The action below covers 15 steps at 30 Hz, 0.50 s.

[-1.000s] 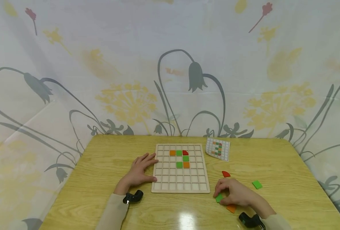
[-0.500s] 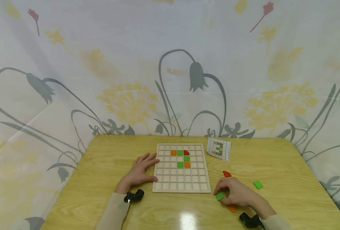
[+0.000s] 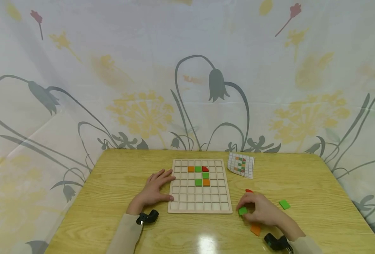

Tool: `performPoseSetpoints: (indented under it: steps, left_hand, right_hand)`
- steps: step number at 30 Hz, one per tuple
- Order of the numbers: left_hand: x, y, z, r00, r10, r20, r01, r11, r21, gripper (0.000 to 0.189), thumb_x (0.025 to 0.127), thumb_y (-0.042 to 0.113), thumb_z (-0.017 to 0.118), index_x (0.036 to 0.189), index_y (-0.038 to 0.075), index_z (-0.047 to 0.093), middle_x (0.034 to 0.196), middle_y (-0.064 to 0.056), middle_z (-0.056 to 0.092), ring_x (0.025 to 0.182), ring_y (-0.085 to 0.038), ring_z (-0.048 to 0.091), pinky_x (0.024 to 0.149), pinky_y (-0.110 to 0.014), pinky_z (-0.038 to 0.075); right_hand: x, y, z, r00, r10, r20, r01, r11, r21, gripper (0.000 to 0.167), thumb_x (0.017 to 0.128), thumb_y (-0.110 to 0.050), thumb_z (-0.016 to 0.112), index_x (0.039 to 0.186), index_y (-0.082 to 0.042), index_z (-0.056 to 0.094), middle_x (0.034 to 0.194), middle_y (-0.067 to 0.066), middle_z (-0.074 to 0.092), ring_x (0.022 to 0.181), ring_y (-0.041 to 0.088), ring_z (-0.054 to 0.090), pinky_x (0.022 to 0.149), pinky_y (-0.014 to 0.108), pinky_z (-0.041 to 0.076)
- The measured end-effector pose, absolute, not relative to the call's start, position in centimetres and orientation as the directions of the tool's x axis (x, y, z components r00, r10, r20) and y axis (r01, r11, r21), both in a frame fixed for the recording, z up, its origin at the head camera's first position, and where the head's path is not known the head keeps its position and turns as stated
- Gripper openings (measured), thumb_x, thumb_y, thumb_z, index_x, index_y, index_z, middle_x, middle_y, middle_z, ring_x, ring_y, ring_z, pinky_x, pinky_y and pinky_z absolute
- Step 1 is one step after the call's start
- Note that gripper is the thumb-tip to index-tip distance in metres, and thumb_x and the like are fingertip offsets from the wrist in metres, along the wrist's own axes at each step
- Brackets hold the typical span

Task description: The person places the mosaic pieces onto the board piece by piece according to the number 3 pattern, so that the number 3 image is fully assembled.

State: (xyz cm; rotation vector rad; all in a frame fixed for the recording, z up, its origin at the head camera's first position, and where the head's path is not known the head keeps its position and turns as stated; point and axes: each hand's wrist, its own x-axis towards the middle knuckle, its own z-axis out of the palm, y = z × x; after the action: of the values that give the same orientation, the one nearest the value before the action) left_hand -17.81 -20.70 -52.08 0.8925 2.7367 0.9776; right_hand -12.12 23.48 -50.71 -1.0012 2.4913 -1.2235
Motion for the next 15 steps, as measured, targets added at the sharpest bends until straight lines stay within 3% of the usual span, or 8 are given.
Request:
performPoseSetpoints:
  steps: [6,15]
  left_hand:
    - [-17.8,-20.7,-52.2,-0.825,0.556,0.099,0.493,0.623,0.608,0.073,0.084,0.042,0.078,0.146,0.013,0.053,0.162,-0.009,0.028,0.149,-0.039,0.013,0.112,-0.066,0.005]
    - [-17.9,-20.7,-52.3,-0.833,0.547,0.087,0.484,0.643,0.593,0.071,0.084,0.042,0.078,0.146,0.015,0.053,0.162,-0.006,0.028,0.150,-0.037,0.013,0.113,-0.066,0.006]
  right_hand:
    - [-12.7,22.9,-50.2,-0.803,-0.583,0.127,-0.468,0.483,-0.740,0.024,0.080,-0.004,0.078,0.100,-0.016,0.074,0.096,-0.011,0.063,0.079,0.008,0.056,0.069,0.027,0.050]
    - [-14.0,21.2,-49.3,-0.811,-0.556,0.180,-0.495,0.489,-0.718,0.021,0.081,-0.004,0.078,0.100,-0.013,0.074,0.098,-0.007,0.063,0.079,0.012,0.056,0.068,0.028,0.049]
